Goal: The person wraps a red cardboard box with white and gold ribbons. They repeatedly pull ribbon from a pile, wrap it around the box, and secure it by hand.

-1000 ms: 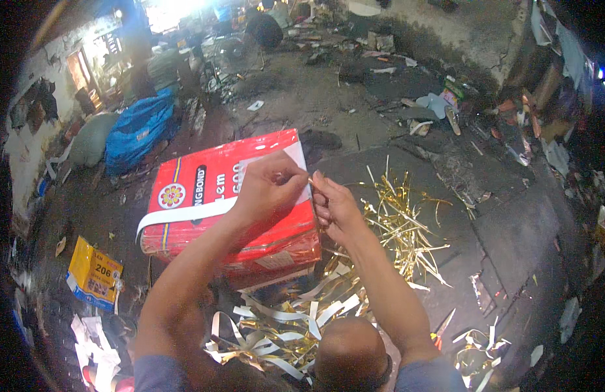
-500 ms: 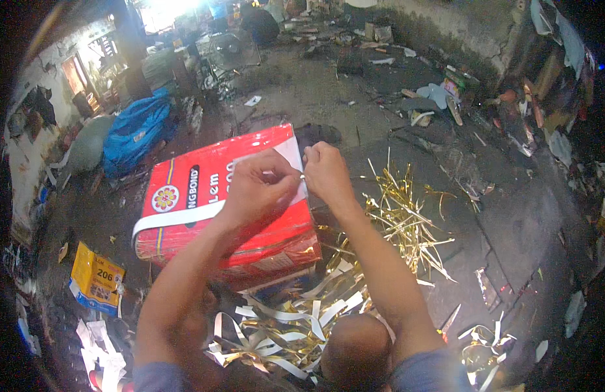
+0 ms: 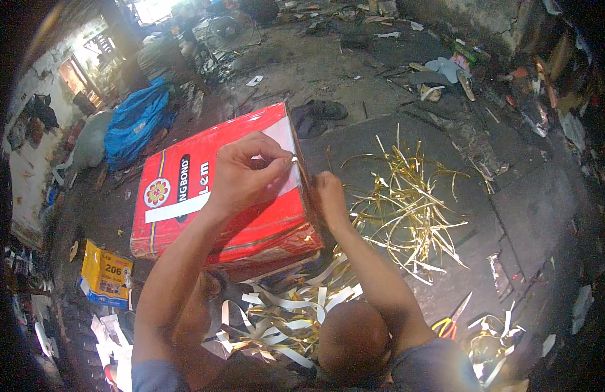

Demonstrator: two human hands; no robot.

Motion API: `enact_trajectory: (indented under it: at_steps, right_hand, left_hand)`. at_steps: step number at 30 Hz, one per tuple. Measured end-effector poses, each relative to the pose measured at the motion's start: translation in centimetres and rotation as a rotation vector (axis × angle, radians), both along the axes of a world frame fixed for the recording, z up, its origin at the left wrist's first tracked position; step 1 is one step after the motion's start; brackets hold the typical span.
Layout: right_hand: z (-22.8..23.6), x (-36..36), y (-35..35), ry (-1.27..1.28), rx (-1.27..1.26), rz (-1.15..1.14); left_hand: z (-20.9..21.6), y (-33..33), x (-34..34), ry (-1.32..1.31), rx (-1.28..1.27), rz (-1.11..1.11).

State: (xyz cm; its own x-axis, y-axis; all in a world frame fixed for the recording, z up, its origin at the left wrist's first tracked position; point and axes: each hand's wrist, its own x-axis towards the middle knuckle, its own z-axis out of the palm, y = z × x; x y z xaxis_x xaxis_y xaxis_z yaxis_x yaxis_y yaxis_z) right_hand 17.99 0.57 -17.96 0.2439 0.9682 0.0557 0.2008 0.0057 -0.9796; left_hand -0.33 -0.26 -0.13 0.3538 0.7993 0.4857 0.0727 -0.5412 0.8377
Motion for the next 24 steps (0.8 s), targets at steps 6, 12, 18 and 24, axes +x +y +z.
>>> enact_trajectory:
  at_steps: [6, 12, 18, 24]
  right_hand:
    - [-12.7, -0.1, -1.7, -0.292, -0.01, 0.086]
    - [-25.2, 3.0, -2.4, -0.111, -0.215, -0.214]
    - [-26.0, 6.6, -4.8, -1.062, -0.131, 0.205]
    - [-28.5, 3.1, -4.5, -0.703, -0.326, -0.005]
  left_hand:
    - [0.3, -0.5, -1.3, 0.034, -0.037, 0.029]
    - [-0.1, 0.1, 1.3, 0.049, 0.02, 0.023]
    - [0.0, 0.3, 2.9, 0.046, 0.052, -0.014]
    - [1.0, -0.5, -0.3, 0.217, 0.362, 0.072]
